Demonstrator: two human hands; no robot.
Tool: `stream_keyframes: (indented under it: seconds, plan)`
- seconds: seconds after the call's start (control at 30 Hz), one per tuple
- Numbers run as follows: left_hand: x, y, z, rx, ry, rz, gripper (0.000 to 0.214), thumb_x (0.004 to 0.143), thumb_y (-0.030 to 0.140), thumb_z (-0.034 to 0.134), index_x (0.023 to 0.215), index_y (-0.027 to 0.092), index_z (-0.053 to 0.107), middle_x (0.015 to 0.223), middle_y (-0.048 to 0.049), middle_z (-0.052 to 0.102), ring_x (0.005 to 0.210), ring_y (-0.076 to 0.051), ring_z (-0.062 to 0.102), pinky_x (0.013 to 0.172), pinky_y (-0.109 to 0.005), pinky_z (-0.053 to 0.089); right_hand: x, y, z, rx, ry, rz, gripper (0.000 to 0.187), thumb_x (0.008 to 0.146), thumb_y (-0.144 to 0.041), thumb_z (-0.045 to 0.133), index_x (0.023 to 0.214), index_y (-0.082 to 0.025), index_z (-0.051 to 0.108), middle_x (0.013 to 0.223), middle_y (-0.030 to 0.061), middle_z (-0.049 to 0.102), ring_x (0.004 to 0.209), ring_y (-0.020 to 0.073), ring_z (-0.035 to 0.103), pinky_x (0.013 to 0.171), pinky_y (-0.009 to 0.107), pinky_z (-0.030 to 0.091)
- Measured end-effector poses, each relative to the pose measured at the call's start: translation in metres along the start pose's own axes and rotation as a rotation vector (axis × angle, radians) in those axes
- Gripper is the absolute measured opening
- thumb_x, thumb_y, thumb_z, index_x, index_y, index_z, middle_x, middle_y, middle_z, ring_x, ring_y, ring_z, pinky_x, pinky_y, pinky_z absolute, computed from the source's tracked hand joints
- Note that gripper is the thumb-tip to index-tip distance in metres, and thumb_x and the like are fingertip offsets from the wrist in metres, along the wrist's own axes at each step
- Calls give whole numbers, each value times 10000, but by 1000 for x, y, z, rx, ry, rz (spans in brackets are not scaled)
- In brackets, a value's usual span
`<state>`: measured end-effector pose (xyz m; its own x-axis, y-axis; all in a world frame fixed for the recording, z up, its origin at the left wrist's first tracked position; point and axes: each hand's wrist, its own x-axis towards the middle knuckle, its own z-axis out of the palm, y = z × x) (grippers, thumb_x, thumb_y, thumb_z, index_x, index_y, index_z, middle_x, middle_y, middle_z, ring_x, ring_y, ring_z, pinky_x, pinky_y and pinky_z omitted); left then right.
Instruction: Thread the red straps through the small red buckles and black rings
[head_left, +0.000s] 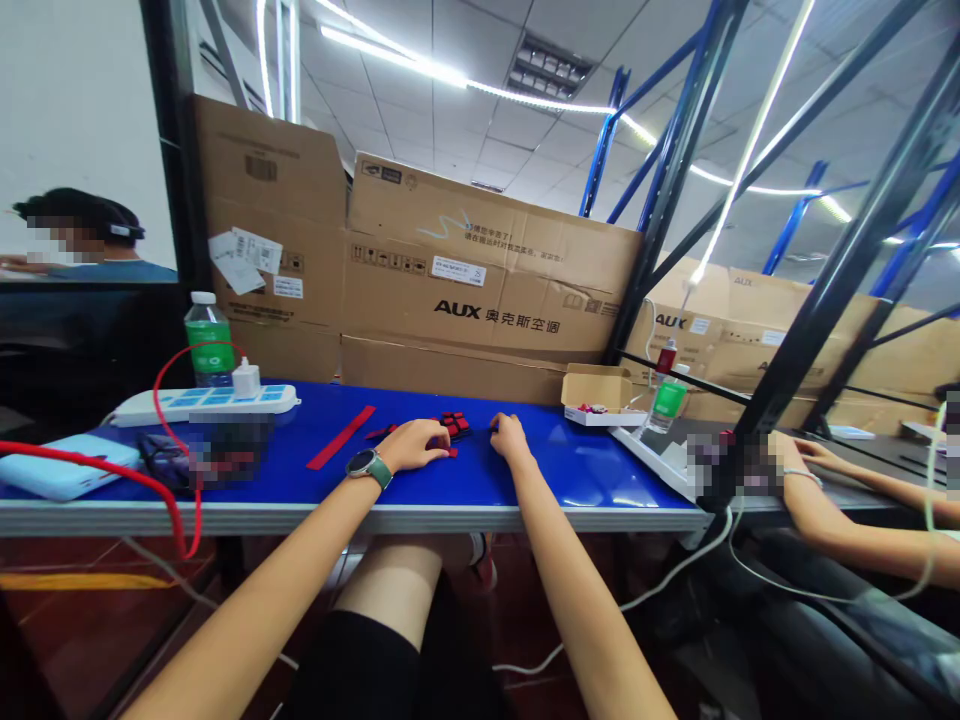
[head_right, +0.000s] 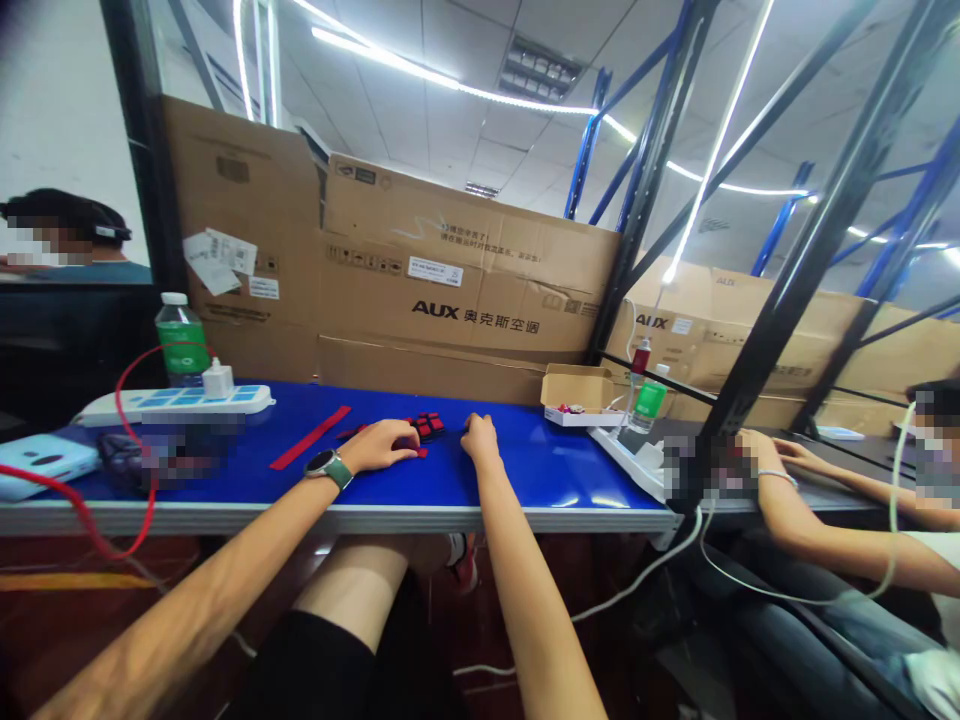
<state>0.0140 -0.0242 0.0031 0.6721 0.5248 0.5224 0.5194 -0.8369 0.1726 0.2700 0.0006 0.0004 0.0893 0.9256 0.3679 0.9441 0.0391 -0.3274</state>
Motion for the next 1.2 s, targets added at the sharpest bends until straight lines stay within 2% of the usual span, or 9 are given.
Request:
stream_keyframes:
  seconds: [0.13, 0.23, 0.3, 0.4, 0.53, 0.67, 0.77, 1.03, 1.2]
  plan:
    - [0, -1, 0, 51, -9, 1, 124, 917, 352, 642, 918, 238, 692, 935, -26, 716, 888, -198, 652, 800, -289, 450, -1, -2, -3, 13, 78, -46, 235, 875, -161, 600, 1091, -154, 690, 1116, 158, 632, 997, 230, 633, 904, 303, 458]
    - [4, 3, 1, 241, -10, 68, 141, 950, 326, 599, 913, 215, 678, 961, -60, 696, 895, -208, 636, 802, -312, 428, -5, -8, -6, -38, 137, 92, 332, 931, -369, 575, 1154, -137, 659, 1164, 226, 613, 1047, 305, 634, 876, 385, 479]
    - [8, 7, 3, 375, -11, 130, 158, 974, 300, 555, 931, 200, 669, 973, -88, 683, 909, -219, 624, 809, -331, 412, -9, -10, -6, -70, 91, 183, 445, 922, -431, 583, 1232, -113, 611, 1166, 260, 617, 1058, 341, 646, 865, 421, 487]
    - [12, 9, 8, 471, -28, 210, 183, 998, 276, 506, 951, 192, 662, 967, -103, 679, 919, -227, 618, 807, -345, 398, -11, -10, -2, -94, -8, 203, 487, 914, -321, 602, 1329, -77, 529, 1154, 276, 635, 1051, 348, 668, 860, 422, 494]
    - [12, 8, 11, 507, -45, 198, 206, 1008, 308, 503, 1027, 185, 667, 1003, -103, 693, 904, -225, 629, 788, -343, 392, -7, -6, 0, -56, 15, 115, 469, 888, -164, 600, 1339, -65, 518, 1170, 273, 639, 1019, 302, 682, 855, 367, 493]
    - [11, 5, 11, 470, -45, 162, 216, 995, 321, 540, 1098, 193, 679, 1027, -101, 705, 934, -232, 639, 797, -337, 393, 3, -10, -4, 174, 114, -157, 207, 858, -134, 587, 1044, -161, 674, 1069, 133, 705, 1000, 226, 666, 904, 306, 479]
    - [11, 5, 10, 442, -49, 161, 211, 1001, 305, 526, 1073, 206, 698, 1031, -97, 702, 937, -220, 641, 796, -330, 401, 7, -16, -3, 369, 140, -314, 167, 818, -131, 575, 929, -208, 674, 960, 52, 728, 934, 202, 670, 894, 292, 486]
    - [11, 7, 7, 401, -76, 160, 185, 987, 286, 541, 1027, 219, 709, 1023, -74, 704, 940, -211, 649, 790, -314, 415, 5, -18, 8, 595, 121, -233, 214, 876, -175, 440, 1058, -214, 544, 815, 21, 681, 657, 168, 637, 713, 273, 495]
    - [9, 10, 2, 249, -64, 130, 144, 964, 277, 574, 983, 223, 706, 1002, -58, 728, 964, -214, 664, 814, -314, 435, 3, -20, 5, 535, 79, -381, 177, 871, -214, 494, 1031, -237, 566, 824, 15, 684, 772, 192, 650, 784, 285, 485]
